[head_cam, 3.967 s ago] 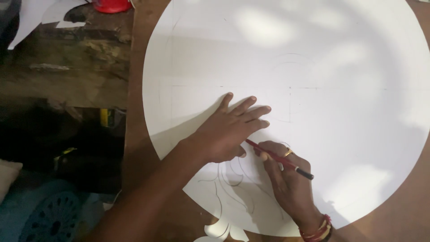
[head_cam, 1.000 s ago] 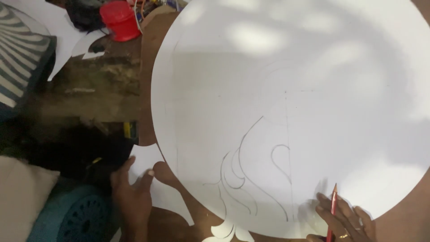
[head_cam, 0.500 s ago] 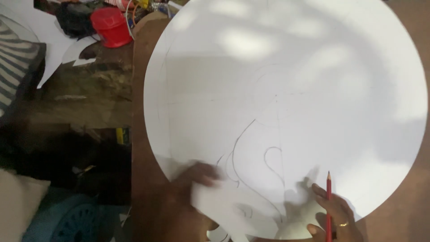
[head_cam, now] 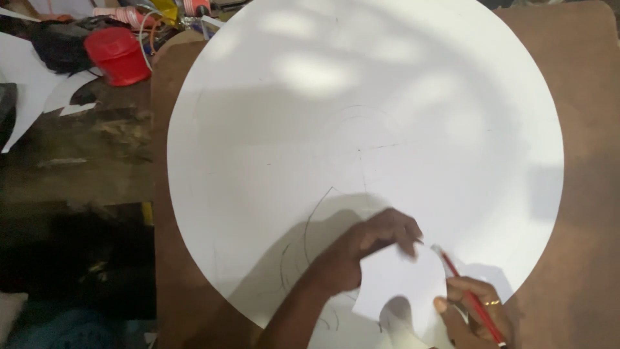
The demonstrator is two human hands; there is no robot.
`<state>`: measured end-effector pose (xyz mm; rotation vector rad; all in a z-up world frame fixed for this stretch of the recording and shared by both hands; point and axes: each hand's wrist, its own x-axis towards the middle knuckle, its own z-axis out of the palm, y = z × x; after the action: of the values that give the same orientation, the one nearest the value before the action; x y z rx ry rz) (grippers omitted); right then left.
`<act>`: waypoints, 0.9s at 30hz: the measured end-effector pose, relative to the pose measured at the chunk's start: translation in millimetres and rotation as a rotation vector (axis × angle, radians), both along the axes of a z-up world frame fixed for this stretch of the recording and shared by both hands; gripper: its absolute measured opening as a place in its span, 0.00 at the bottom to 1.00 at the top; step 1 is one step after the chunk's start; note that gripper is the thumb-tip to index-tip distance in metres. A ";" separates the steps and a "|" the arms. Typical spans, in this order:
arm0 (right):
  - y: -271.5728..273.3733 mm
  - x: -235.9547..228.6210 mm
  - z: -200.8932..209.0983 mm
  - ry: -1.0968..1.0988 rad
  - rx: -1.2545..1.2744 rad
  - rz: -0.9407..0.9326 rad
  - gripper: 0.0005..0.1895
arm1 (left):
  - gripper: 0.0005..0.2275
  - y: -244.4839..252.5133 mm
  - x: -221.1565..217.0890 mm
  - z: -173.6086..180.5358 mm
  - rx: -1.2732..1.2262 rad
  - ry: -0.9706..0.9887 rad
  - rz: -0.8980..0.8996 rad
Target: The person is using a pencil and a paper template to trace or draw a design onto a large circular white sheet.
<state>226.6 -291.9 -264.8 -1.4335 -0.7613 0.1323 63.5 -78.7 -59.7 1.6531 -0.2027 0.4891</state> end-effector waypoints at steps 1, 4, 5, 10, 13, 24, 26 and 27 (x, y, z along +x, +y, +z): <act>4.2 -16.0 35.4 0.002 -0.002 -0.004 0.21 | 0.08 0.5 -1.2 9.9 -0.002 0.002 -0.004; 15.1 -43.6 101.1 0.248 -0.226 -0.254 0.19 | 0.09 5.6 -5.1 26.9 -0.144 0.271 0.263; 15.8 -43.5 93.5 0.182 -0.142 -0.276 0.19 | 0.08 9.0 -10.1 21.1 -0.223 0.315 0.403; 20.9 -50.5 90.1 0.063 -0.083 -0.386 0.19 | 0.07 -3.2 -36.4 4.6 0.065 0.131 0.765; 21.9 -55.6 104.3 0.070 -0.021 -0.316 0.17 | 0.10 -11.5 -38.2 -2.3 0.456 0.099 0.844; 16.4 -72.3 148.5 -0.024 -0.360 -0.301 0.17 | 0.20 -16.9 -17.1 -10.5 0.965 0.154 0.847; 10.0 -64.9 139.7 -0.064 -0.359 -0.285 0.17 | 0.19 -14.8 -14.2 -16.4 0.974 0.152 0.865; 3.9 -61.7 134.9 -0.105 -0.356 -0.267 0.18 | 0.18 -15.9 -12.7 -21.4 0.984 0.148 0.887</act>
<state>164.8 -288.0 -129.9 -1.8797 -0.6443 -0.0162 50.8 -94.6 -81.1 2.7214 0.5199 1.0211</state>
